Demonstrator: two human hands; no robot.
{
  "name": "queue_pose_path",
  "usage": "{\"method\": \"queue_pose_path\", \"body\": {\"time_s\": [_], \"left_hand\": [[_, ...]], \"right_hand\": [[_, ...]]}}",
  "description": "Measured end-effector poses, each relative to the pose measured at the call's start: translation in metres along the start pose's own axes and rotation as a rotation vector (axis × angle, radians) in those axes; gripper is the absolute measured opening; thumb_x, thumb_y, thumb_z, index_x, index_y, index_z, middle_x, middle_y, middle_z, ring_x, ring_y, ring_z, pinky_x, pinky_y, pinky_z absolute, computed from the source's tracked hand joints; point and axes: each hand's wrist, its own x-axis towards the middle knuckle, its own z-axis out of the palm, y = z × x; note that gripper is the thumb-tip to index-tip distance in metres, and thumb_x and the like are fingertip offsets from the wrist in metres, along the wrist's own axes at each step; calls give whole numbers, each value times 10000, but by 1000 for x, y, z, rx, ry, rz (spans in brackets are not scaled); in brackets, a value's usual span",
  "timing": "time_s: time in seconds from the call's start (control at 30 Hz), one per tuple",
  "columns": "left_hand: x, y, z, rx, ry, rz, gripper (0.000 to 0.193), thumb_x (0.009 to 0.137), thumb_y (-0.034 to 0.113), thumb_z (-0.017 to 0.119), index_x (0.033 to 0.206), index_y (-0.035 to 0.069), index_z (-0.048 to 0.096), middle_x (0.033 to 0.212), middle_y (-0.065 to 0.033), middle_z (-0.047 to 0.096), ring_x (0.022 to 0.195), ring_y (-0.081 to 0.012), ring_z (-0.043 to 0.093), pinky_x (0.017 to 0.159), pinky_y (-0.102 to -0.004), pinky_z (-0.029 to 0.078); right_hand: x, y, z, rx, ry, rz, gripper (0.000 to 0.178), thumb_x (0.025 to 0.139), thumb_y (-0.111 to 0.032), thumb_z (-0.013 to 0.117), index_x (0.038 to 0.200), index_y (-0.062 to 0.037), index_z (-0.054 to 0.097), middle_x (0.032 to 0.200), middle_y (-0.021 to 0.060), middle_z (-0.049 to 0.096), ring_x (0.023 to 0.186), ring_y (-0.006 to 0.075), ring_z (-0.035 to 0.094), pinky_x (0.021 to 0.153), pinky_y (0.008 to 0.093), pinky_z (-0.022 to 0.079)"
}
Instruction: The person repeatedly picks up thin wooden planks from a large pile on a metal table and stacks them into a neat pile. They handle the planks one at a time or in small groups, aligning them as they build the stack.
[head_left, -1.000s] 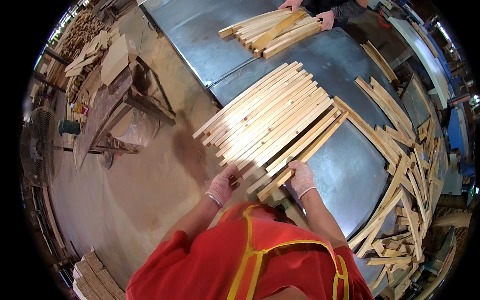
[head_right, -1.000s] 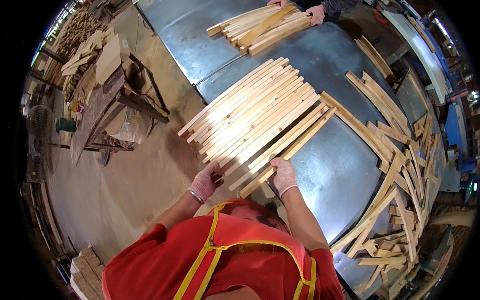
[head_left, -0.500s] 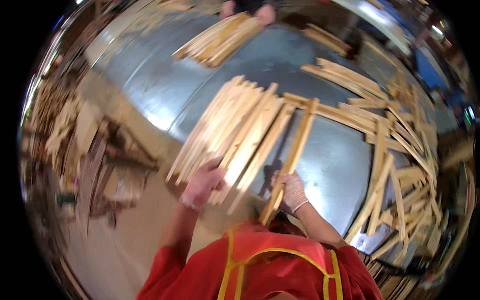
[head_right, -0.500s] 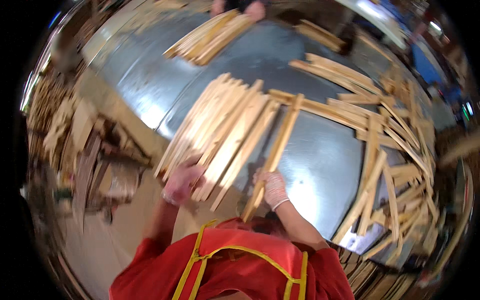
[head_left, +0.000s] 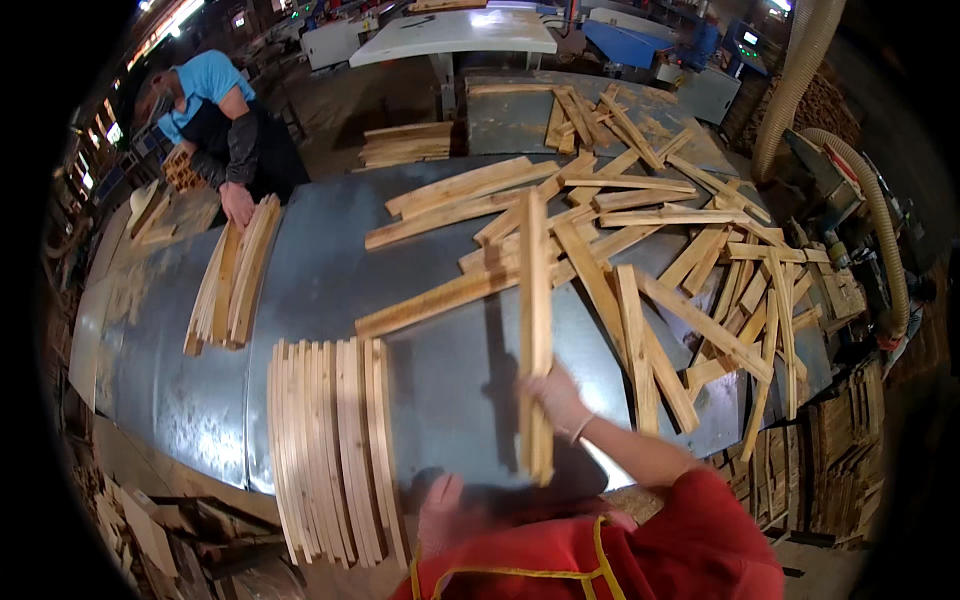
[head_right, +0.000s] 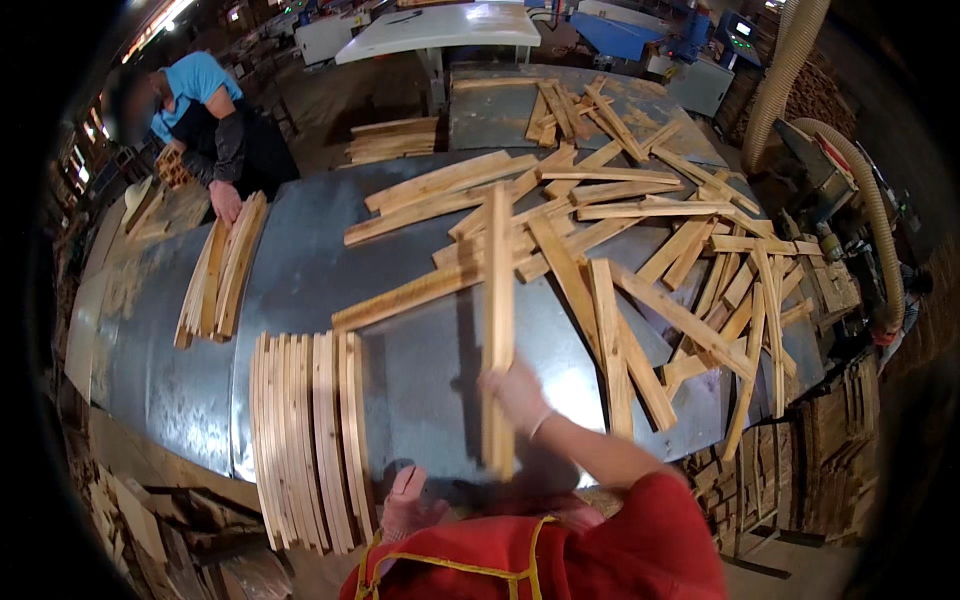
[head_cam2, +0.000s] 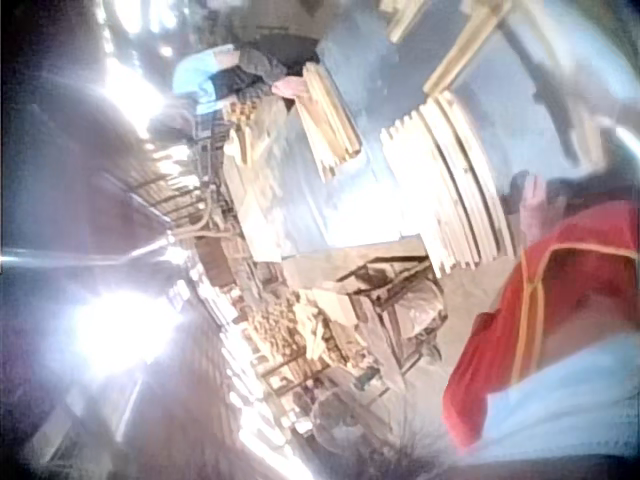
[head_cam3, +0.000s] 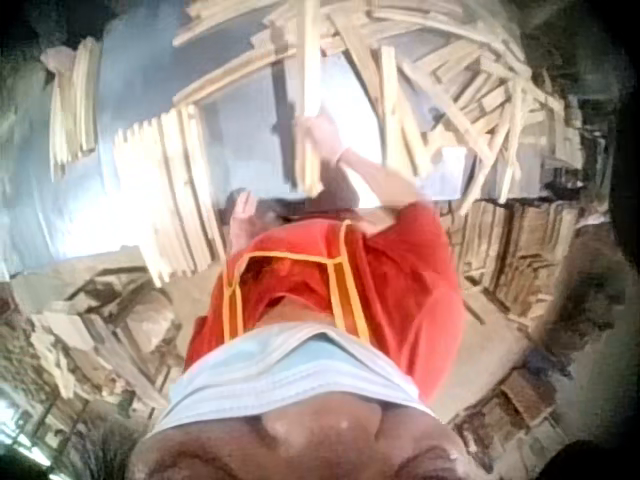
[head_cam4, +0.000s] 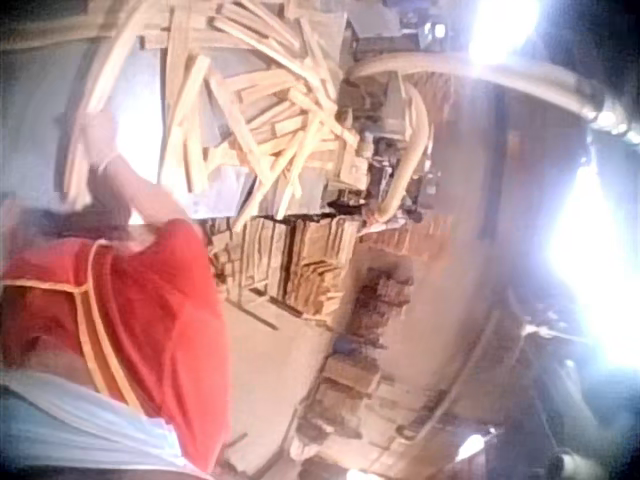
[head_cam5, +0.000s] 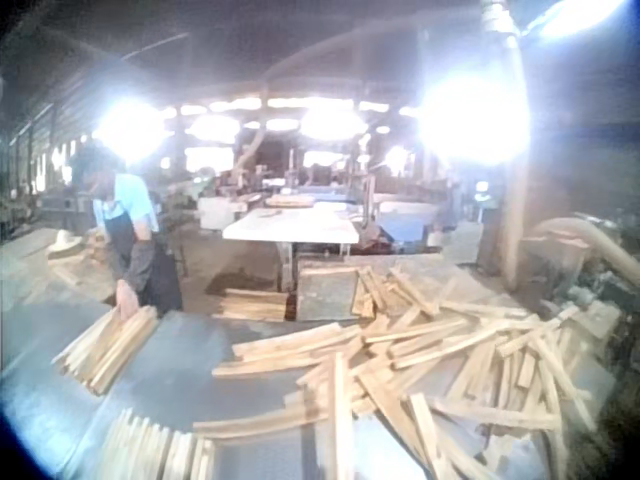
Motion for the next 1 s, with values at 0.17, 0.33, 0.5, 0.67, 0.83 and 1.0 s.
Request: {"method": "queue_pose_path", "body": {"time_s": [0.17, 0.33, 0.5, 0.67, 0.83, 1.0], "left_hand": [[3, -28, 44, -94, -247, -94, 811, 772, 337, 938, 1489, 126, 622, 1546, -204, 591, 1316, -394, 666, 1063, -442, 568], [-8, -12, 62, -167, -197, -17, 806, 778, 276, 942, 1502, 144, 612, 1533, -206, 588, 1331, -414, 643, 1095, -464, 536], [7, -16, 32, 297, -108, -49, 827, 784, 301, 890, 1510, 90, 552, 1510, -213, 561, 1354, -430, 570, 1122, -561, 472], [37, -70, -12, 560, 71, -79, 829, 810, 378, 832, 1518, 82, 519, 1495, -201, 546, 1425, -450, 470, 1189, -636, 366], [38, -145, -60, 691, 87, -187, 807, 819, 376, 824, 1514, 104, 516, 1517, -135, 477, 1447, -389, 434, 1196, -594, 355], [19, -175, -78, 640, 40, -289, 910, 809, 423, 821, 1584, 106, 464, 1552, -144, 471, 1474, -380, 416, 1225, -569, 331]], "right_hand": [[168, -202, -190, 163, 186, -223, 554, 982, -486, 709, 1312, -47, 638, 1144, 101, 734, 1025, 251, 697, 865, 430, 553], [171, -122, -260, -422, 587, -196, 884, 944, -450, 700, 1633, 13, 397, 1567, 306, 551, 1446, 461, 536, 1179, 466, 436], [22, 69, -207, -930, 523, -76, 885, 840, -438, 797, 1527, 22, 479, 1428, 286, 609, 1343, 464, 575, 1180, 490, 442], [-22, 77, -159, -1047, 424, 119, 967, 755, -311, 870, 1566, 6, 450, 1360, 238, 674, 1279, 434, 634, 1115, 503, 516], [-36, 92, -70, -404, 307, -4, 784, 858, -84, 721, 1588, 14, 450, 1427, 217, 678, 1349, 344, 637, 1133, 412, 502], [-58, 56, 75, -44, 182, 75, 882, 871, -121, 716, 1683, -98, 372, 1249, 117, 726, 1023, 252, 714, 906, 400, 582]]}}
